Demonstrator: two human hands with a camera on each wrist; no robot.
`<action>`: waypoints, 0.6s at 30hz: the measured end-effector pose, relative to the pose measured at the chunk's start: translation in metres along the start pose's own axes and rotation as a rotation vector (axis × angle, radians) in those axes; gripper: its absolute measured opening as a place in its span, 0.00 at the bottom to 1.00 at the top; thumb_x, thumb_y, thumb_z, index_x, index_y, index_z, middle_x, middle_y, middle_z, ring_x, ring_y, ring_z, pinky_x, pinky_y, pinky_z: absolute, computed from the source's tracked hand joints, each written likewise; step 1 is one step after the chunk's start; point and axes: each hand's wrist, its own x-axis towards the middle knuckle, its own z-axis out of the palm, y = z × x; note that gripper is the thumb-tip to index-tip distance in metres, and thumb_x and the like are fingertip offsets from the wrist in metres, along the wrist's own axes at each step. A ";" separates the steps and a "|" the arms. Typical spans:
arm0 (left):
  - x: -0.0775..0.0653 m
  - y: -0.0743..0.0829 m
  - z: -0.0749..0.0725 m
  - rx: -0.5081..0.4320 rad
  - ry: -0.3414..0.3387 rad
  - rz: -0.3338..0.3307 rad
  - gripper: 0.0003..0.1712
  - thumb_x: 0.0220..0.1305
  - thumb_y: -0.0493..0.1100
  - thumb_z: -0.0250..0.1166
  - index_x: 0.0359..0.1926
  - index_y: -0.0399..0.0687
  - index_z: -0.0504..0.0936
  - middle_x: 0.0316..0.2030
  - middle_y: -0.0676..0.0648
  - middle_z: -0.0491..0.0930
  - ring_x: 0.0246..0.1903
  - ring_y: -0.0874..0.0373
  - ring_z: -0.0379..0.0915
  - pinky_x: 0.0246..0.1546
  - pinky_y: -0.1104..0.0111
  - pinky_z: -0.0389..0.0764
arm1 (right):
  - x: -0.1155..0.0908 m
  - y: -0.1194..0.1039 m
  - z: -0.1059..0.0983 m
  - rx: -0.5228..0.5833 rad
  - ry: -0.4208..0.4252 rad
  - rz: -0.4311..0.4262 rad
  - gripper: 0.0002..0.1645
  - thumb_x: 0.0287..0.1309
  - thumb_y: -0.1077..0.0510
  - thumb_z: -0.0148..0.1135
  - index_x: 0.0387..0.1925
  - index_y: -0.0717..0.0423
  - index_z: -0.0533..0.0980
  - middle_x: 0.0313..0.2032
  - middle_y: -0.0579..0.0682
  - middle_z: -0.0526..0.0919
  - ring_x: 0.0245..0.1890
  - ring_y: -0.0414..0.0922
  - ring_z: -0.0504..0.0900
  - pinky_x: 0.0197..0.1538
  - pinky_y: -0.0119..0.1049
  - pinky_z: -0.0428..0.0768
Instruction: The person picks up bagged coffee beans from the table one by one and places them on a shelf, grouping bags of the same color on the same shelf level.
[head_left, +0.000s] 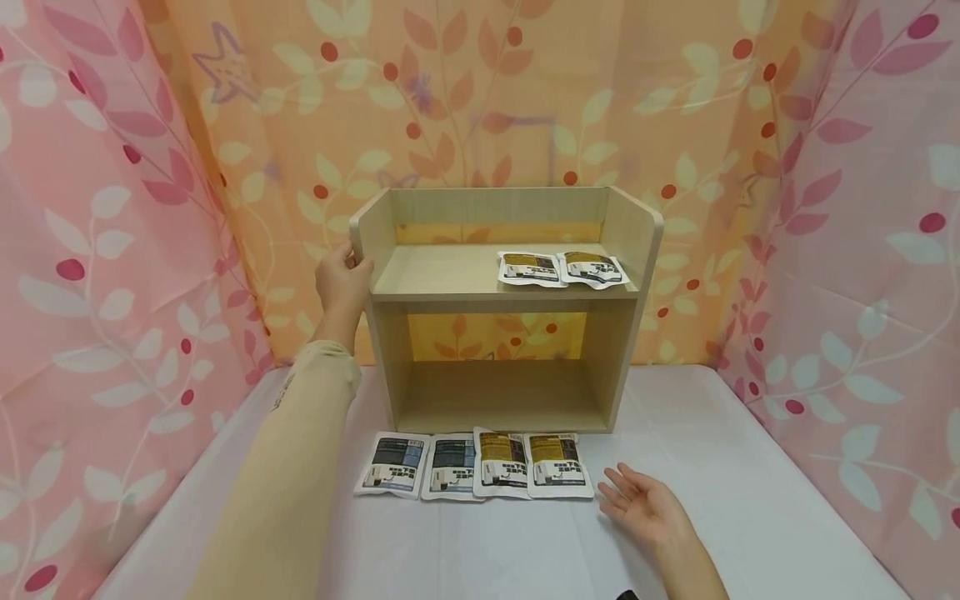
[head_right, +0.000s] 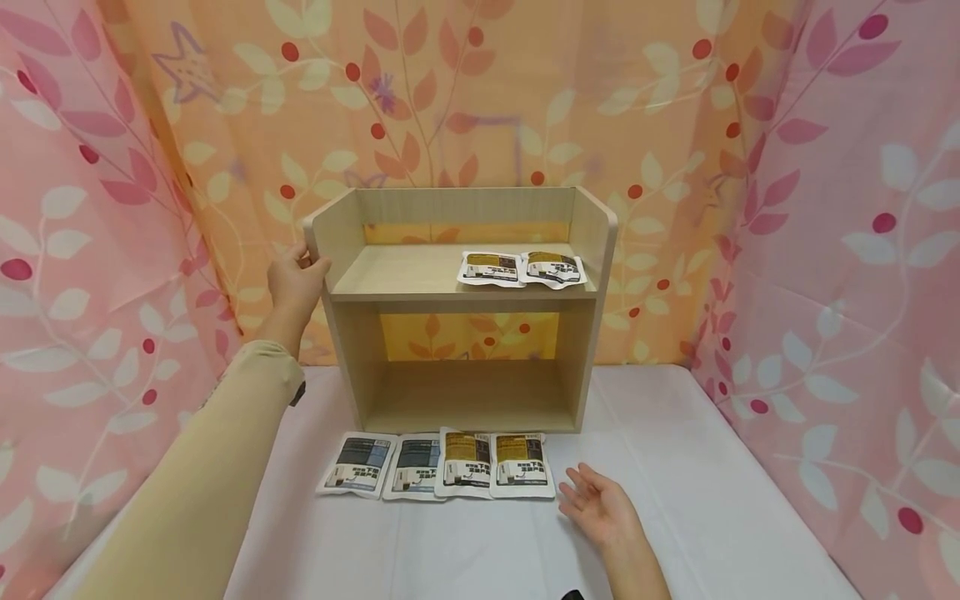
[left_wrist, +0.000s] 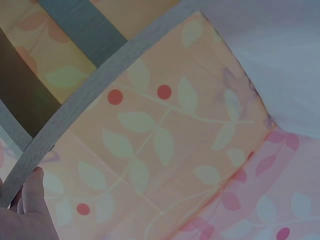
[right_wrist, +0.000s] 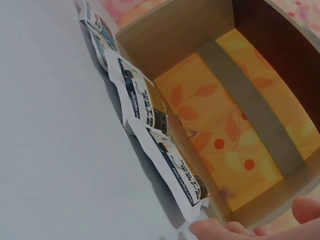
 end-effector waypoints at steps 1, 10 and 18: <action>0.000 0.000 0.000 -0.004 -0.002 -0.001 0.19 0.62 0.37 0.58 0.54 0.39 0.81 0.44 0.39 0.83 0.41 0.53 0.72 0.47 0.65 0.71 | 0.000 0.001 0.000 -0.002 0.002 0.001 0.34 0.76 0.59 0.30 0.74 0.64 0.32 0.73 0.63 0.29 0.73 0.63 0.34 0.69 0.59 0.35; -0.001 0.000 -0.003 -0.005 -0.014 -0.013 0.20 0.63 0.37 0.58 0.56 0.40 0.80 0.48 0.38 0.82 0.44 0.52 0.74 0.50 0.64 0.72 | -0.001 0.006 -0.005 -0.014 0.018 0.018 0.32 0.75 0.59 0.33 0.71 0.72 0.40 0.73 0.68 0.29 0.71 0.67 0.36 0.69 0.60 0.35; 0.000 0.002 -0.004 -0.027 -0.016 -0.024 0.22 0.62 0.36 0.58 0.58 0.42 0.79 0.48 0.39 0.82 0.44 0.54 0.73 0.49 0.65 0.72 | 0.002 0.011 -0.008 -0.057 0.001 0.091 0.24 0.72 0.62 0.41 0.62 0.73 0.51 0.72 0.71 0.32 0.71 0.68 0.39 0.68 0.62 0.44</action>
